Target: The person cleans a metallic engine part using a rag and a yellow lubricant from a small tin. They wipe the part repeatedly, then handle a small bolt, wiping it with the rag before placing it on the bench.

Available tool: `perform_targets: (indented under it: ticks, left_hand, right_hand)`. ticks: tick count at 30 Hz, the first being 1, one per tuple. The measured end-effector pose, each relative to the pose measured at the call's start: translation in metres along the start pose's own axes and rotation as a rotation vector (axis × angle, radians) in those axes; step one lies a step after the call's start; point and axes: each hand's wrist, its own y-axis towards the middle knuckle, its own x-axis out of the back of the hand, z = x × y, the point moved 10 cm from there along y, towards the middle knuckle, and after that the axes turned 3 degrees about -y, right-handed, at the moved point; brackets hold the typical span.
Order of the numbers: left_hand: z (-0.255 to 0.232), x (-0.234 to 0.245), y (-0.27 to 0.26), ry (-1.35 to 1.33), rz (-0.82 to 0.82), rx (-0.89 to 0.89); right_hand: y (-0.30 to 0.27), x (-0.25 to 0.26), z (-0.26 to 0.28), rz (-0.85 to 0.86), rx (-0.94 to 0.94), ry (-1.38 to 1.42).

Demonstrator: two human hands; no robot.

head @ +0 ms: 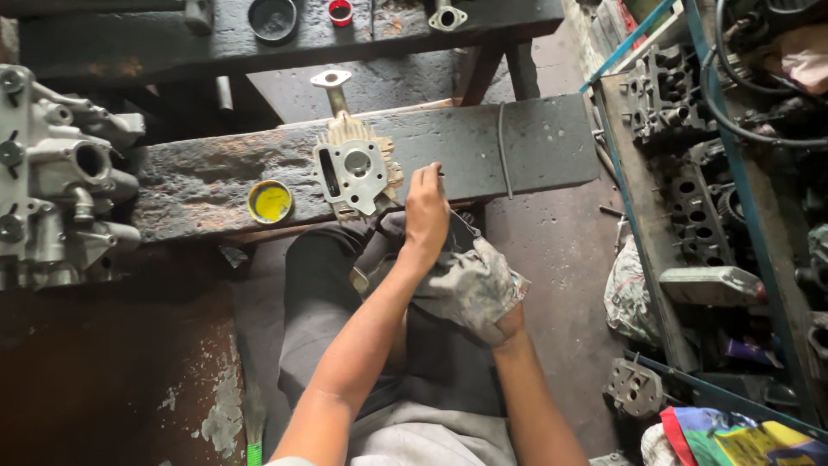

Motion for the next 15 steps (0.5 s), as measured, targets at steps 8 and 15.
perform_targets:
  ticks: [8, 15]
  left_hand:
    - [-0.05, 0.078, -0.031, -0.098, -0.106, -0.047]
    - [-0.073, 0.199, -0.038, -0.034, -0.257, -0.143]
  right_hand:
    - [0.007, -0.008, 0.017, -0.051, -0.062, -0.014]
    - [0.011, -0.017, 0.027, -0.021, 0.122, 0.094]
